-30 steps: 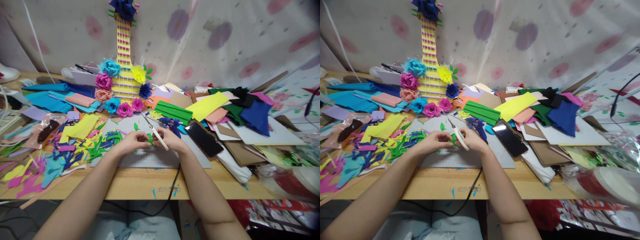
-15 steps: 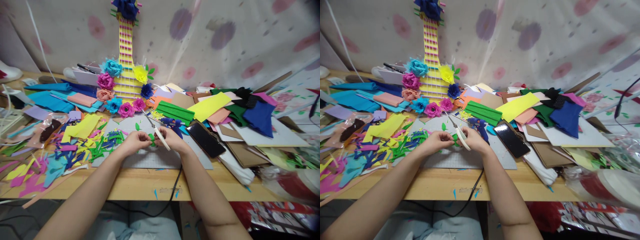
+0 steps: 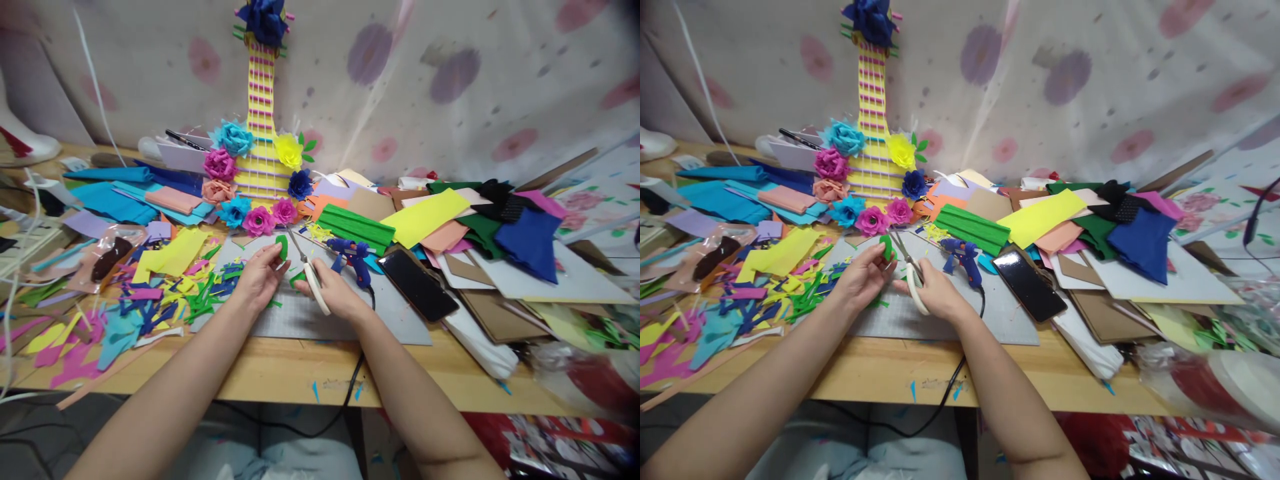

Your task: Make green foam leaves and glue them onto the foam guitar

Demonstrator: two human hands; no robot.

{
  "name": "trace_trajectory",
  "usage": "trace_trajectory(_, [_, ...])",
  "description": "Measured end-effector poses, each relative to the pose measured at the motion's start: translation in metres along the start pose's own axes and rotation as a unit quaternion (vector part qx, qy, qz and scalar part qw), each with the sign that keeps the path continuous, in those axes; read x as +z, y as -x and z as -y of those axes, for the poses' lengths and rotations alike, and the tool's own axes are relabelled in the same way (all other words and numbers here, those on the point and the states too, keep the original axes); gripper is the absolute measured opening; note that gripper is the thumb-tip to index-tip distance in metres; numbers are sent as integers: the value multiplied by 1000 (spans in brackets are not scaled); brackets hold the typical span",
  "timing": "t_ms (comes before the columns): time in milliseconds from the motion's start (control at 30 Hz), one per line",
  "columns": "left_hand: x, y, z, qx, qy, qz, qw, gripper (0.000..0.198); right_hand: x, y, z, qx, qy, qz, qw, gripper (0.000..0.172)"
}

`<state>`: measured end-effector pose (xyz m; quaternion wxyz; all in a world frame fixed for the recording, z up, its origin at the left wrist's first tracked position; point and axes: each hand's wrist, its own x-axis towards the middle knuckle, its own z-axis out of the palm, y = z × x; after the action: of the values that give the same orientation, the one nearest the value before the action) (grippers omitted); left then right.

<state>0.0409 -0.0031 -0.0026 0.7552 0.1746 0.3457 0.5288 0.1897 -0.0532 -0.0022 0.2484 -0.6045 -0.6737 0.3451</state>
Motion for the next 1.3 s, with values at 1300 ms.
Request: trace_trajectory(1300, [3, 2, 1, -24, -2, 24, 999, 4, 4, -3, 0, -3, -71, -3, 997, 28])
